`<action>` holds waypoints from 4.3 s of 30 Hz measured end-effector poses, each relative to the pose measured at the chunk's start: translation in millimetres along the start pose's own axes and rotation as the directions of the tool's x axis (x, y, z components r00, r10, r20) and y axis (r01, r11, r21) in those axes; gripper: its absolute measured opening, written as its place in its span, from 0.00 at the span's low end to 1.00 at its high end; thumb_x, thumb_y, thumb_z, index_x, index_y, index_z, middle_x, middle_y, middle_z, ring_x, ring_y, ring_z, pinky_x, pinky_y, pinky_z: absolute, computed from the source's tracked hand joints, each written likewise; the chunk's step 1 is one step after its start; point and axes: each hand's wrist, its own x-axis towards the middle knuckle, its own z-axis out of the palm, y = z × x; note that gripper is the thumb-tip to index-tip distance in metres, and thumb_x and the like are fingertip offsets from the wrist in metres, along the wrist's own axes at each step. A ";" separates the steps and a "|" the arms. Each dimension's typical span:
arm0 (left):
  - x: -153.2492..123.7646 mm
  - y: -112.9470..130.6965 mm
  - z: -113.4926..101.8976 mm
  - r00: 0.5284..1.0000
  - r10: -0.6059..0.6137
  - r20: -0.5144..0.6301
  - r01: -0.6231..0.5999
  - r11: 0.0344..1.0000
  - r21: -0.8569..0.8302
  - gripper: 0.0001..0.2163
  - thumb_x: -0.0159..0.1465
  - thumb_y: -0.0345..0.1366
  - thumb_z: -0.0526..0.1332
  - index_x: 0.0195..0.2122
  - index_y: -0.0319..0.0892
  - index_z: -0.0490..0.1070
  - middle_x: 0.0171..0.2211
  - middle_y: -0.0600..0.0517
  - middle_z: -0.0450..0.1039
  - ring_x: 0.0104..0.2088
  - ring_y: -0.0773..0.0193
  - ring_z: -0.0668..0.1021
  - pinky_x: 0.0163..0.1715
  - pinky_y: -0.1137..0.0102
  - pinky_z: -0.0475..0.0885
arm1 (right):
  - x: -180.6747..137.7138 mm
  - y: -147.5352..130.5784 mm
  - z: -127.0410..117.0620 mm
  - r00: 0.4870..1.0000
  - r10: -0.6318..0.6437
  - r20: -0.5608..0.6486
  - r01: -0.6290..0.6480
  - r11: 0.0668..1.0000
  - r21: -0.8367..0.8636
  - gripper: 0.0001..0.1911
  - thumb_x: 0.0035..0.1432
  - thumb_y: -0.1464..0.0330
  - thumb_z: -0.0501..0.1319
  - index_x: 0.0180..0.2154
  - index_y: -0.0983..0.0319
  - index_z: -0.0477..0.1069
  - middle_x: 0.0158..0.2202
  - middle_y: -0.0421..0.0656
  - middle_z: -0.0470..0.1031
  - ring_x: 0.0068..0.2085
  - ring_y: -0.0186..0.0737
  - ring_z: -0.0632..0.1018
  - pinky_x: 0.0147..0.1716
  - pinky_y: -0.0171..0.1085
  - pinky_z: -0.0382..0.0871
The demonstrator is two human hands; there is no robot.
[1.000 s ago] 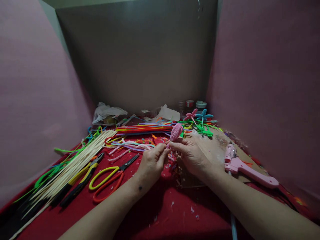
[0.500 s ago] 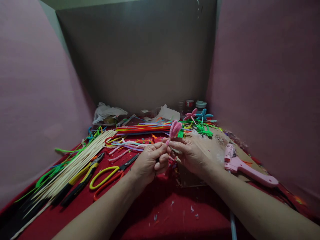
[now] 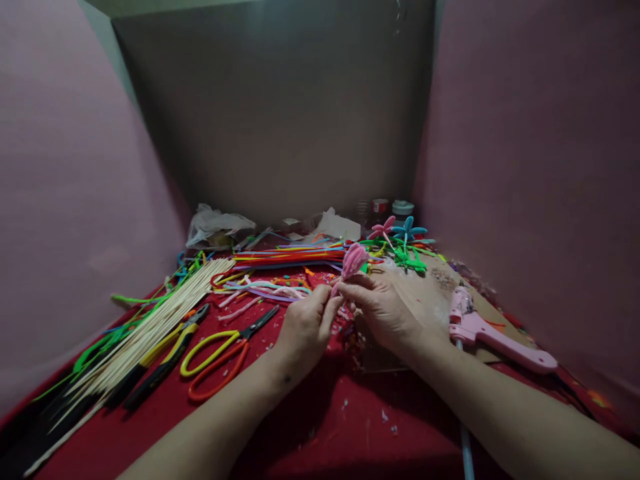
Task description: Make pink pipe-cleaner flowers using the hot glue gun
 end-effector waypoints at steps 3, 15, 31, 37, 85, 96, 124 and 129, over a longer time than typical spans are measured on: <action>0.8 -5.4 1.2 0.999 0.035 -0.011 -0.034 0.998 0.046 0.11 0.60 0.35 0.55 0.21 0.40 0.61 0.18 0.58 0.56 0.20 0.73 0.58 0.23 0.74 0.54 | 0.2 3.9 -1.7 1.000 0.008 0.019 -0.008 1.000 -0.009 0.05 0.46 0.69 0.66 0.29 0.63 0.74 0.28 0.39 0.73 0.30 0.33 0.69 0.34 0.35 0.62; 8.3 -4.7 -8.8 0.851 -0.240 0.468 0.514 0.564 -0.646 0.09 0.61 0.39 0.57 0.29 0.39 0.63 0.14 0.62 0.53 0.11 0.79 0.51 0.12 0.80 0.45 | 2.9 -2.1 -1.4 0.993 0.047 0.108 -0.042 0.998 -0.050 0.04 0.45 0.70 0.63 0.26 0.65 0.74 0.25 0.39 0.72 0.30 0.33 0.69 0.33 0.34 0.61; 0.4 2.5 -11.4 0.753 -0.107 0.649 0.650 0.278 -0.708 0.09 0.63 0.37 0.55 0.28 0.37 0.67 0.13 0.64 0.45 0.11 0.79 0.43 0.09 0.82 0.50 | -4.9 -10.9 -0.4 0.971 0.162 0.173 -0.155 0.986 -0.053 0.09 0.46 0.65 0.65 0.23 0.65 0.73 0.20 0.39 0.70 0.21 0.27 0.64 0.22 0.30 0.52; 0.0 3.2 -9.4 0.723 -0.146 0.676 0.680 0.329 -0.656 0.09 0.62 0.38 0.56 0.29 0.38 0.66 0.13 0.64 0.47 0.11 0.78 0.45 0.09 0.81 0.49 | -4.2 -9.1 -2.2 0.980 0.157 0.124 -0.154 0.988 -0.035 0.07 0.46 0.67 0.66 0.25 0.64 0.73 0.22 0.38 0.71 0.24 0.28 0.67 0.27 0.31 0.58; 3.4 0.3 -11.8 0.785 -0.235 0.572 0.609 0.457 -0.648 0.08 0.59 0.37 0.57 0.27 0.38 0.66 0.14 0.61 0.53 0.13 0.77 0.50 0.13 0.79 0.46 | -3.3 -9.3 1.9 0.985 0.174 0.015 -0.172 0.982 -0.076 0.10 0.44 0.66 0.65 0.21 0.64 0.67 0.17 0.36 0.62 0.19 0.26 0.56 0.17 0.31 0.43; -2.6 -3.6 -0.6 0.999 0.026 0.029 -0.023 0.995 -0.096 0.11 0.59 0.36 0.57 0.21 0.40 0.68 0.17 0.57 0.60 0.20 0.72 0.60 0.23 0.75 0.55 | -5.7 -11.1 14.4 0.992 0.114 -0.054 -0.114 0.993 0.003 0.08 0.39 0.70 0.67 0.19 0.62 0.68 0.21 0.37 0.68 0.26 0.32 0.66 0.27 0.34 0.60; 8.1 -13.7 -12.1 0.754 -0.150 0.640 0.648 0.330 -0.686 0.07 0.63 0.36 0.55 0.29 0.39 0.65 0.13 0.63 0.50 0.11 0.78 0.46 0.10 0.81 0.48 | 3.4 -5.4 -5.8 0.950 0.256 0.180 -0.259 0.966 -0.010 0.07 0.49 0.66 0.63 0.28 0.64 0.69 0.21 0.38 0.65 0.20 0.27 0.57 0.18 0.32 0.42; 7.3 -7.6 -12.3 0.752 -0.141 0.644 0.632 0.433 -0.643 0.09 0.64 0.37 0.52 0.30 0.40 0.65 0.13 0.62 0.49 0.12 0.76 0.46 0.11 0.79 0.48 | 2.9 -6.3 -5.4 0.974 0.209 0.086 -0.206 0.978 -0.044 0.09 0.45 0.67 0.66 0.22 0.65 0.68 0.18 0.36 0.64 0.20 0.26 0.57 0.19 0.32 0.44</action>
